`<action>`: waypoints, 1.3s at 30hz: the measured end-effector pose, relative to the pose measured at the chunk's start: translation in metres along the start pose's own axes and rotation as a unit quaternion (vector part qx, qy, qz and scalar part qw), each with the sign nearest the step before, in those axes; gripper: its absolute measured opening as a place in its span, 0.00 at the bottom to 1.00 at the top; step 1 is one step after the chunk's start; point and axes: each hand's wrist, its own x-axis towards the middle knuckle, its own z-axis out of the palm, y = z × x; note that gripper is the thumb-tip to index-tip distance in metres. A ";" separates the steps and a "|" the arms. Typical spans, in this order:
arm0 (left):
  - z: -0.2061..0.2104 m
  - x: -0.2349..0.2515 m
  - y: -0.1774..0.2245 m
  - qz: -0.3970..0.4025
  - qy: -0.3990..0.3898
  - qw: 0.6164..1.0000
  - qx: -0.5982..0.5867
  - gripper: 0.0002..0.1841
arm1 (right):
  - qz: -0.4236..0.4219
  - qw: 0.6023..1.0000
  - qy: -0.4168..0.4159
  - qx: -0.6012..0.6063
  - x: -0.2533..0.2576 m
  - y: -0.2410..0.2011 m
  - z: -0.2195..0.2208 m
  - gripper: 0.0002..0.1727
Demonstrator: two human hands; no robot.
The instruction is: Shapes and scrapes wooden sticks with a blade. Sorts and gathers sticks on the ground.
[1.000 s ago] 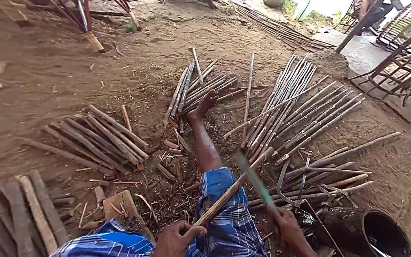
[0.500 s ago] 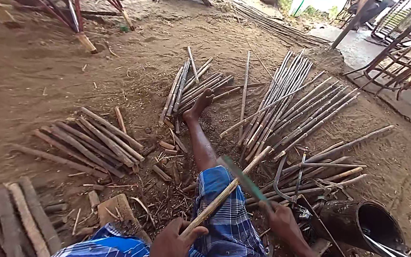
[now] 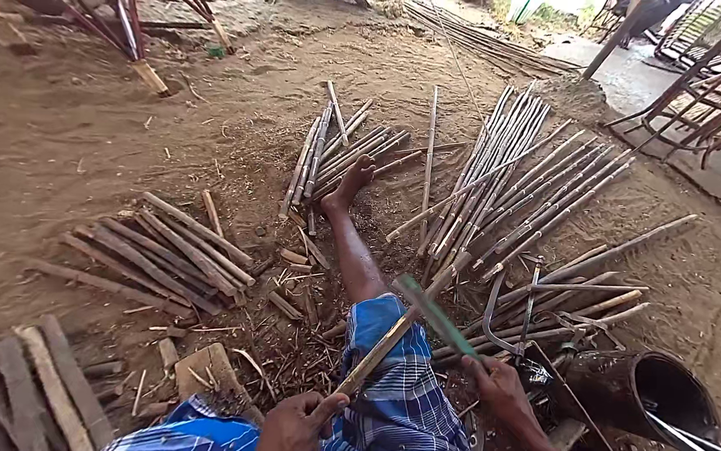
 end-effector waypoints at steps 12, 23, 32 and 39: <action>0.002 0.002 0.004 -0.054 -0.046 0.988 -0.133 0.21 | -0.062 0.992 -0.089 -0.062 -0.014 -0.006 0.019 0.35; -0.006 0.014 0.002 -0.115 -0.150 0.957 -0.221 0.25 | -0.014 0.999 -0.015 -0.040 0.004 -0.013 0.008 0.34; -0.036 -0.016 -0.033 0.016 -0.172 0.907 -0.384 0.28 | -0.081 0.997 -0.004 0.020 -0.008 -0.009 -0.006 0.31; -0.027 -0.025 -0.023 0.060 -0.060 0.945 -0.317 0.24 | 0.035 0.982 0.066 0.173 0.020 -0.017 -0.040 0.30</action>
